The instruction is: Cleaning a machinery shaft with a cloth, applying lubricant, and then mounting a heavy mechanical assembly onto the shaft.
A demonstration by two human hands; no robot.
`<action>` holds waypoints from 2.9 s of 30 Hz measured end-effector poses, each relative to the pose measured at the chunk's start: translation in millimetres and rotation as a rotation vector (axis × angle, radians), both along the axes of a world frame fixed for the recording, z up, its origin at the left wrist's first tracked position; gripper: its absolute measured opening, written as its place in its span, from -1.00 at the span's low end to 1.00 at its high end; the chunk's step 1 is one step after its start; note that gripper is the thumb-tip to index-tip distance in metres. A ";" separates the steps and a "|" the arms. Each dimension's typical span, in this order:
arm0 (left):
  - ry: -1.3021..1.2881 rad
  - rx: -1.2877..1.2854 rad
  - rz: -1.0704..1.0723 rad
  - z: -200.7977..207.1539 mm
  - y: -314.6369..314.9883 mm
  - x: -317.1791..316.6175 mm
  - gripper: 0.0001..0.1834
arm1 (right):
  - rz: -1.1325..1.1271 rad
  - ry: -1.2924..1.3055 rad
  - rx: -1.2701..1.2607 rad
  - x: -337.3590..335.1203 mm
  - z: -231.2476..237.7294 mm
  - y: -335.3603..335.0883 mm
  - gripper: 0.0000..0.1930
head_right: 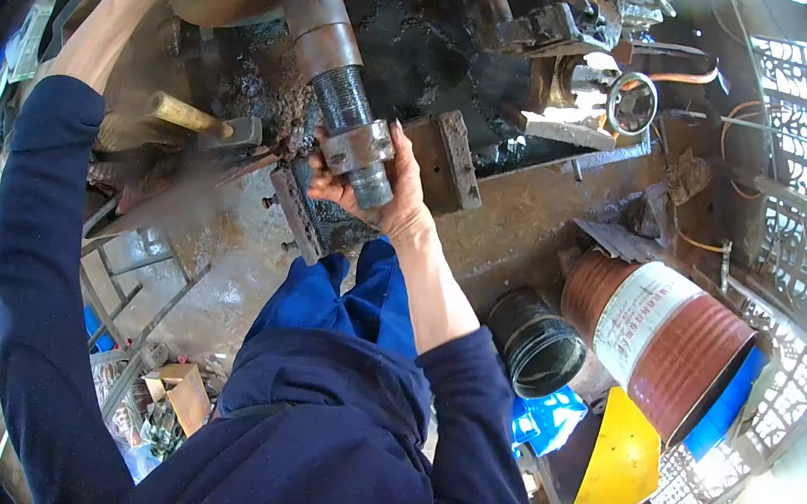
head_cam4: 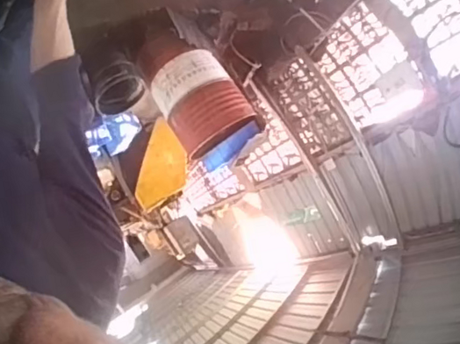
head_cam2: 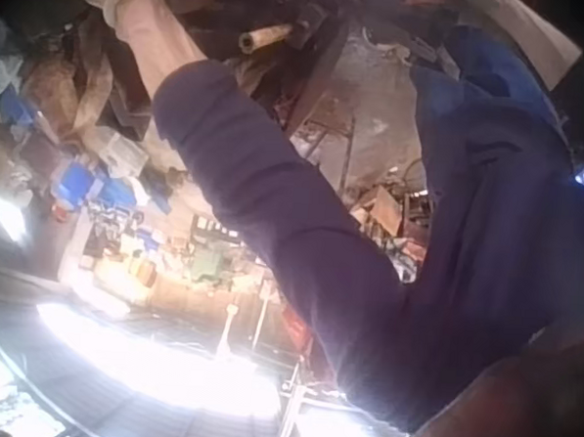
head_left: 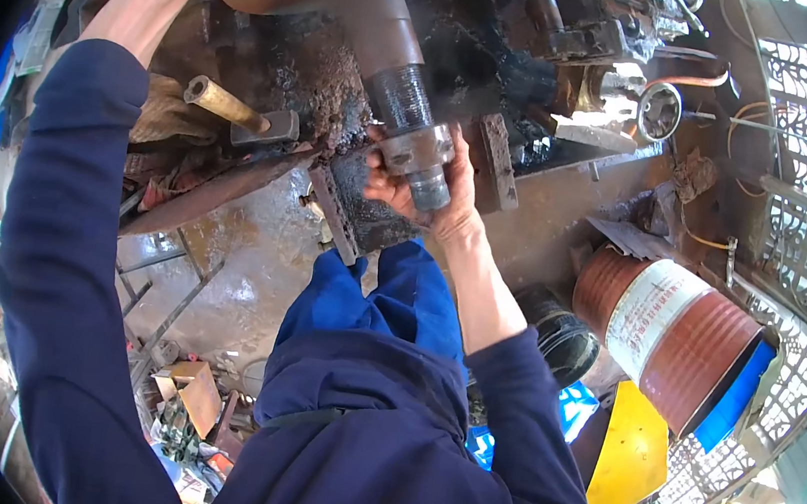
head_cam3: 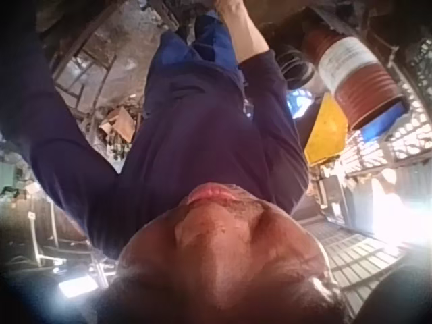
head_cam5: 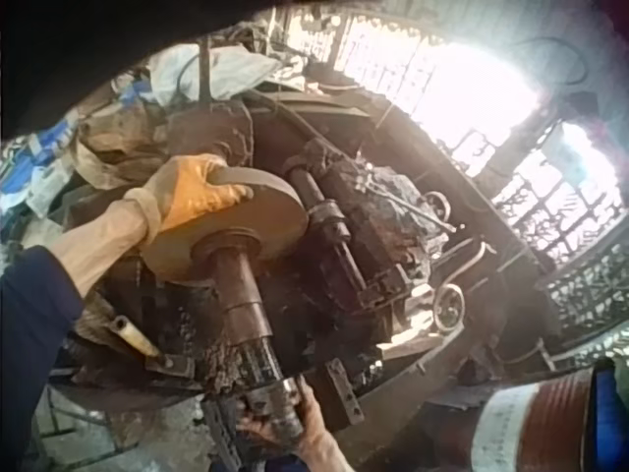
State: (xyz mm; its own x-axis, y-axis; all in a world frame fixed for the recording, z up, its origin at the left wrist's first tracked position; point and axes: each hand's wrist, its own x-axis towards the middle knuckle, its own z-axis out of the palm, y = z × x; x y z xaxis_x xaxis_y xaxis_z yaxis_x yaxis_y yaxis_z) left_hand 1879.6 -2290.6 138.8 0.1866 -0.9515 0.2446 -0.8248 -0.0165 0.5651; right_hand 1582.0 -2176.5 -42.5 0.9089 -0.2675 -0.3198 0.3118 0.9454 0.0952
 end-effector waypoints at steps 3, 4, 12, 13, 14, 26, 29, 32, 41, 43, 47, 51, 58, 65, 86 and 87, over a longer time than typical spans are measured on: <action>-0.079 0.002 -0.062 4.4 10.8 9.8 -0.62 | 0.064 0.795 -0.798 -13.7 27.3 -7.2 -0.28; -0.029 0.023 -0.032 4.1 11.3 12.6 -0.64 | 0.071 1.047 -1.184 -6.7 46.3 -3.4 -0.27; 0.176 0.015 -0.062 12.5 15.0 -6.1 -0.78 | 0.077 0.595 -0.807 -0.9 29.6 -2.7 -0.17; 0.179 0.009 -0.084 6.7 9.3 -10.2 -0.79 | 0.051 0.144 -0.336 -11.7 0.2 -8.3 -0.12; 0.164 0.007 -0.084 5.4 9.1 -8.7 -0.81 | 0.046 0.144 -0.337 -6.9 2.2 -6.4 -0.12; 0.038 -0.018 -0.050 5.9 6.1 -9.7 -0.72 | 0.079 1.024 -1.082 0.1 56.6 -3.2 -0.28; 0.443 -0.038 -0.270 -6.7 5.2 9.7 -0.71 | -0.014 0.130 -0.116 -0.4 7.6 -1.0 -0.24; -0.024 0.006 -0.002 10.9 14.2 -13.9 -0.73 | 0.061 0.391 -0.319 -5.9 23.5 -10.3 -0.18; 0.184 -0.010 -0.046 -0.5 5.2 -5.7 -0.76 | 0.145 1.119 -1.219 6.5 67.1 -7.1 -0.21; 0.408 -0.012 -0.204 -9.0 4.9 16.7 -0.75 | 0.047 0.229 -0.332 2.1 21.3 -4.6 -0.10; 0.221 0.039 -0.045 9.1 13.7 -2.6 -0.71 | -0.027 0.152 -0.060 9.6 11.8 0.2 -0.05; 0.159 0.061 0.045 5.5 11.7 -11.2 -0.72 | 0.035 1.213 -1.466 -9.1 56.0 3.2 -0.17; 0.145 0.007 -0.076 14.0 12.6 -1.7 -0.71 | 0.105 0.498 -0.591 -3.5 30.5 -11.3 -0.13; 0.060 0.054 -0.027 6.9 10.8 4.6 -0.72 | 0.084 0.767 -0.797 -13.4 50.4 -13.3 -0.21; -0.109 0.050 0.099 7.8 5.9 13.6 -0.47 | 0.089 1.578 -1.961 29.7 70.3 4.7 -0.15; -0.083 0.062 0.107 4.9 6.8 8.6 -0.48 | 0.150 1.492 -1.758 23.8 69.8 4.1 -0.19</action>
